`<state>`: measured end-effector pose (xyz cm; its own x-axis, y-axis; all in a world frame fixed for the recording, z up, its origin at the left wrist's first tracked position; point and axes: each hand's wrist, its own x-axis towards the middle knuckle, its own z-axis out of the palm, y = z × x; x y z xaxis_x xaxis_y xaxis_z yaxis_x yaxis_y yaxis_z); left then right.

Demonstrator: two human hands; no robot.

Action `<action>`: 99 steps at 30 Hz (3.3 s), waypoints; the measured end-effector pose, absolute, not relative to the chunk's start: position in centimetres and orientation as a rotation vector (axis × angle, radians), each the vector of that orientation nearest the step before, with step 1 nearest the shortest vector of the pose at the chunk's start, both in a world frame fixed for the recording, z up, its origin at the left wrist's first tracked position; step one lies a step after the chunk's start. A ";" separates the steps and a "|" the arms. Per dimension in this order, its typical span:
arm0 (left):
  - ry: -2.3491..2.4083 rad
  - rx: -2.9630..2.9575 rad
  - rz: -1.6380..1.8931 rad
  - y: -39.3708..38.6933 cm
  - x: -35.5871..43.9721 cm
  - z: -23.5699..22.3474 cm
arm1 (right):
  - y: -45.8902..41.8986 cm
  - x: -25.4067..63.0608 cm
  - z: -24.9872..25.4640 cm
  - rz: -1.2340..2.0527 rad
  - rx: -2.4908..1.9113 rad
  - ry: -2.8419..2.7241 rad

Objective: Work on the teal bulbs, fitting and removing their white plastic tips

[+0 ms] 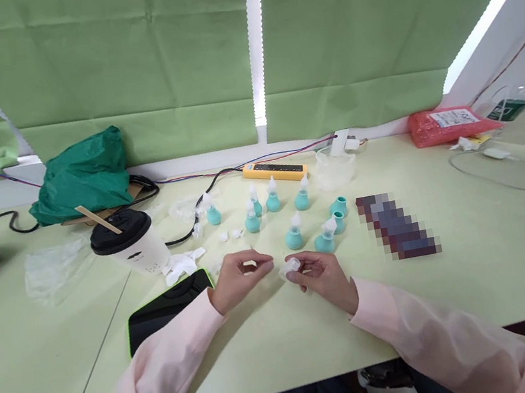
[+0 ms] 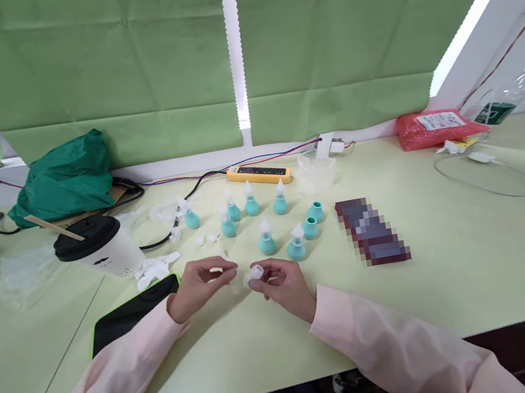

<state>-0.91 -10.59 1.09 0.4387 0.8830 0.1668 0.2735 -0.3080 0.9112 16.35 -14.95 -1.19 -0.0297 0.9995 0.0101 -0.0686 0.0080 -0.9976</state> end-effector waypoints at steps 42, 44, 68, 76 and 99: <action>0.972 1.839 1.174 -14.0 0.9 -0.6 | -15.8 17.9 -0.5 0.560 -1.137 -1.666; 1.023 1.663 1.158 -13.7 0.9 -0.4 | -15.0 19.7 0.4 0.179 -1.156 -1.572; 0.791 0.771 0.918 -11.7 0.2 -0.8 | -9.3 28.8 0.4 0.247 -1.910 -1.970; 0.722 0.674 0.924 -11.4 0.0 -0.9 | -10.5 27.5 1.5 -0.299 -1.629 -1.570; 0.800 1.062 0.812 -12.6 0.3 0.0 | -14.6 18.7 -2.0 0.011 -1.013 -2.278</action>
